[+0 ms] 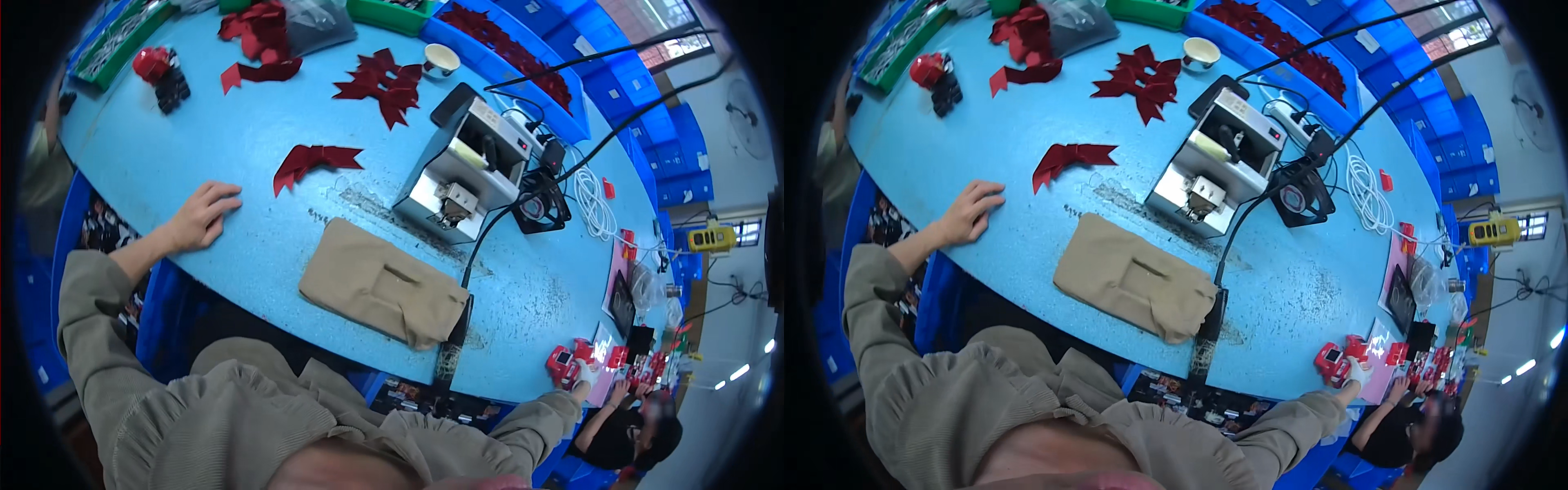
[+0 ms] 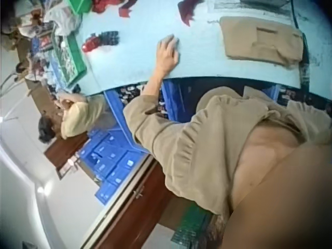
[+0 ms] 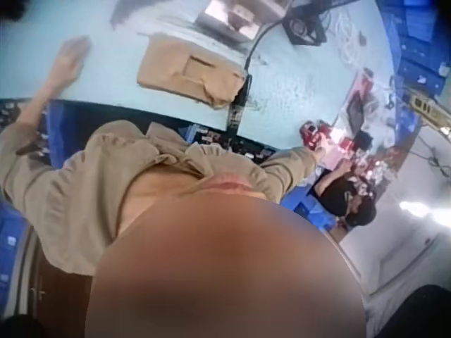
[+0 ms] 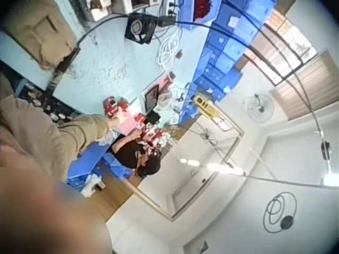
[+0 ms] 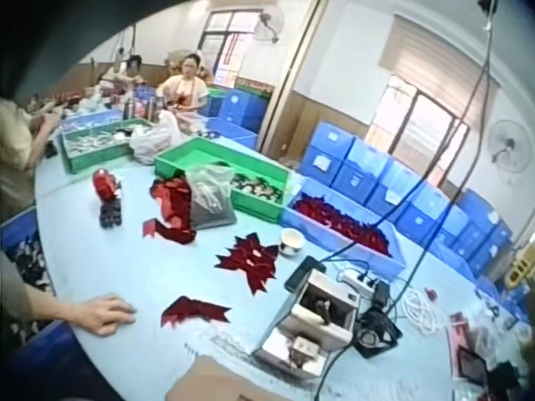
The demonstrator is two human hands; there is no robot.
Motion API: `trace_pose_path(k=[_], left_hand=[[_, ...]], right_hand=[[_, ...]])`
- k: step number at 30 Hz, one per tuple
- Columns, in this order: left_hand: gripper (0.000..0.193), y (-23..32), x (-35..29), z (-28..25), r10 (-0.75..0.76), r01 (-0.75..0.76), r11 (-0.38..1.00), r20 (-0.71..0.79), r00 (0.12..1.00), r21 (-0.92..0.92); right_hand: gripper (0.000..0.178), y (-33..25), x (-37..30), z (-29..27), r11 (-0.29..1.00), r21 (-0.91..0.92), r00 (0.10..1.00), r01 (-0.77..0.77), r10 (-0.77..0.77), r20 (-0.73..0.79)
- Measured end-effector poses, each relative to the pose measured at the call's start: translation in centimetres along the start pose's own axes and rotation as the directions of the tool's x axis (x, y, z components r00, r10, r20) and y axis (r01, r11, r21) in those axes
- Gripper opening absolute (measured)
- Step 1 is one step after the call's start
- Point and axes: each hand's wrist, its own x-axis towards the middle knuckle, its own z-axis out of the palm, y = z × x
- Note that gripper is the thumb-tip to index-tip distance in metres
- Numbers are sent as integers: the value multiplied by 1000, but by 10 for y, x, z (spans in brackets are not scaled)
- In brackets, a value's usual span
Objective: Assembling plastic toy trucks at a factory workbench using a pneumatic screwdriver.
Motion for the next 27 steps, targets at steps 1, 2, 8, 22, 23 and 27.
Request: trace_pose_path(k=[1, 2, 8, 22, 23, 27], left_hand=[[43, 1, -2, 1, 17, -17, 1000, -7, 1000, 7], [43, 0, -2, 2, 7, -8, 1000, -5, 1000, -3], [42, -8, -3, 2, 37, -36, 999, -25, 999, 7], [38, -10, -18, 16, 145, -144, 989, -120, 982, 17], [38, -11, -20, 22, 135, -134, 991, -142, 981, 16], [36, 30, -10, 26, 155, -171, 983, -187, 970, -68]], right_hand=[[93, -2, 0, 0, 999, -33, 998, -35, 37, 52], [94, -3, -1, -3, 995, -65, 992, -76, 82, 95], [96, 26, -12, 8, 977, 211, 998, -41, 29, 57], [64, -114, -244, 39, 503, 864, 997, -25, 71, -12], [59, -109, -263, 26, 368, 926, 995, -81, 84, 53], [41, -126, -372, -64, 45, 965, 937, -257, -234, 261]])
